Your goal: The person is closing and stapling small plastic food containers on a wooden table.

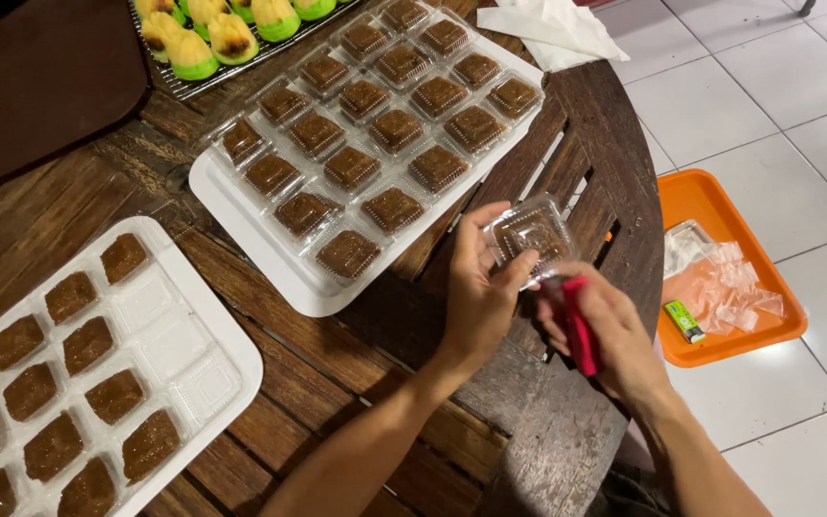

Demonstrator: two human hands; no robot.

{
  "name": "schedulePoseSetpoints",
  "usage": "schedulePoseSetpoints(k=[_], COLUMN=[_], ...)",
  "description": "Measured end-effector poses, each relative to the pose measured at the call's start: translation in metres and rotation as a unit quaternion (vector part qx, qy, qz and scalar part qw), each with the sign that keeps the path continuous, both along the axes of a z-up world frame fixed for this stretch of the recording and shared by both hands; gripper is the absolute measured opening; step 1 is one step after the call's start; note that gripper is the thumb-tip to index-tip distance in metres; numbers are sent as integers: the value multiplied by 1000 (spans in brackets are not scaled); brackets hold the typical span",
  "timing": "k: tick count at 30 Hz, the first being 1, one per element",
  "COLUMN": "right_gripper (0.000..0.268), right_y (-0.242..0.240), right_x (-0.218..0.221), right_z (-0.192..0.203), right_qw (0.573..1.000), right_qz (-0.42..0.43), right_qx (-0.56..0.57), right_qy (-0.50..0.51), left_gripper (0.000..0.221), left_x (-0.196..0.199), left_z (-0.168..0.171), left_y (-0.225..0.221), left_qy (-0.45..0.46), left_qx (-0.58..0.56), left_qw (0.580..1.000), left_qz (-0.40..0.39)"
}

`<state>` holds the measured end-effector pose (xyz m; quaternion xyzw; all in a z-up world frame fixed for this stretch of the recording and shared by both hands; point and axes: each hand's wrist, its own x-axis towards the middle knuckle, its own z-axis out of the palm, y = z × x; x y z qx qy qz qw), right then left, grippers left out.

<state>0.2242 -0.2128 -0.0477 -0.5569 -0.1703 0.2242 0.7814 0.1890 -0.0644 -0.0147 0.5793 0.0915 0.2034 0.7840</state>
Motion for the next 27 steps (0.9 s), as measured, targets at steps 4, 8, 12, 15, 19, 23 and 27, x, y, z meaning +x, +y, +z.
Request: schedulePoseSetpoints(k=[4, 8, 12, 15, 19, 23, 27], right_gripper=[48, 40, 37, 39, 39, 38, 35], right_y=[-7, 2, 3, 5, 4, 4, 8], right_x=[1, 1, 8, 10, 10, 21, 50], right_z=[4, 20, 25, 33, 25, 18, 16], right_qw=[998, 995, 991, 988, 986, 984, 982], right_qz=[-3, -83, -124, -149, -161, -173, -184], right_qx=[56, 42, 31, 15, 9, 14, 11], right_qy=[43, 43, 41, 47, 39, 49, 40], left_gripper=[57, 60, 59, 64, 62, 70, 74], left_x=[0, 0, 1, 0, -5, -8, -1], left_z=[9, 10, 8, 8, 9, 12, -5], left_y=[8, 7, 5, -1, -9, -7, -3], left_qy=[-4, -20, -28, -38, -30, -16, -27], left_qx=[-2, 4, 12, 12, 3, 5, 15], left_qw=[1000, 1000, 999, 999, 998, 996, 997], left_qz=[13, 7, -10, -28, -50, -92, -68])
